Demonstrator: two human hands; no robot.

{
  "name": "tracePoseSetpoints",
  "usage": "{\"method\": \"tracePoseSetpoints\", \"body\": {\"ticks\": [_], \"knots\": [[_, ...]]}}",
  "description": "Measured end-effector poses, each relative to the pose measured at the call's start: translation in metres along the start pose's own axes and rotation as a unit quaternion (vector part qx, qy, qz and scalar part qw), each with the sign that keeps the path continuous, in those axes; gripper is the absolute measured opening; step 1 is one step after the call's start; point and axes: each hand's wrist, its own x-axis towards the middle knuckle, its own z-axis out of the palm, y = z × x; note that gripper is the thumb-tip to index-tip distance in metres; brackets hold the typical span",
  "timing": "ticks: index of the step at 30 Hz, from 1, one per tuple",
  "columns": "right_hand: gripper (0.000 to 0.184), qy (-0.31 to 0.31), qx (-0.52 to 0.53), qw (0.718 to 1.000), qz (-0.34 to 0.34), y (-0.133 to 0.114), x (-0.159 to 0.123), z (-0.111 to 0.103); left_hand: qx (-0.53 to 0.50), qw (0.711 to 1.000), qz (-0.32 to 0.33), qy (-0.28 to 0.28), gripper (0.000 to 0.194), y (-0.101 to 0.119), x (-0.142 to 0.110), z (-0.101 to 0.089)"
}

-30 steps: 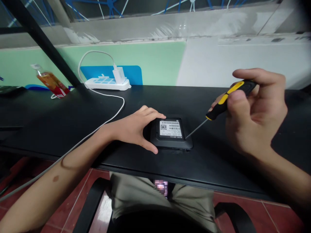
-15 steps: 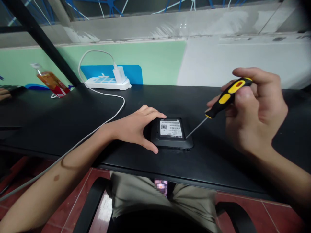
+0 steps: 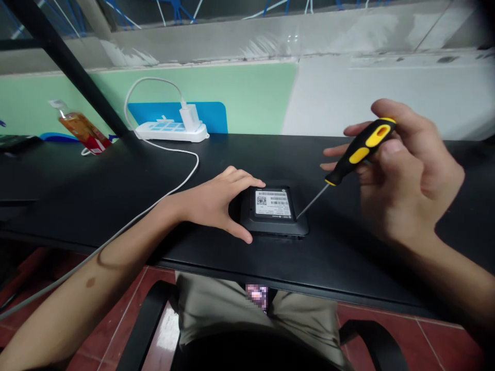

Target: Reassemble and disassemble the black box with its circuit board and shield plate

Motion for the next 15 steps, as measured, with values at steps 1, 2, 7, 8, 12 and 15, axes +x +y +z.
{"method": "tracePoseSetpoints", "body": {"ticks": [1, 2, 7, 8, 12, 15], "knots": [[0.041, -0.003, 0.011, 1.000, 0.005, 0.0002, -0.0004, 0.0003, 0.000, 1.000, -0.001, 0.000, 0.100, 0.0001, 0.0001, 0.0000], [0.042, -0.008, 0.012, 1.000, 0.003, 0.0007, -0.0003, 0.0003, 0.000, 1.000, -0.001, -0.001, 0.100, 0.0002, 0.0002, 0.0000], [0.044, -0.010, -0.056, 0.997, -0.057, 0.0030, 0.0035, -0.0019, 0.002, 1.000, 0.002, 0.000, 0.100, -0.0006, 0.0004, 0.0002], [0.042, -0.003, -0.067, 0.996, -0.057, 0.0023, 0.0035, -0.0020, 0.002, 1.000, 0.004, 0.000, 0.100, -0.0008, 0.0004, 0.0003], [0.037, 0.011, -0.012, 1.000, 0.006, -0.0007, 0.0010, -0.0003, 0.006, 1.000, 0.005, -0.002, 0.101, -0.0009, 0.0003, 0.0002], [0.041, -0.005, 0.019, 1.000, 0.010, 0.0006, 0.0011, 0.0008, 0.005, 1.000, 0.005, -0.001, 0.100, -0.0006, 0.0004, 0.0000]]}}
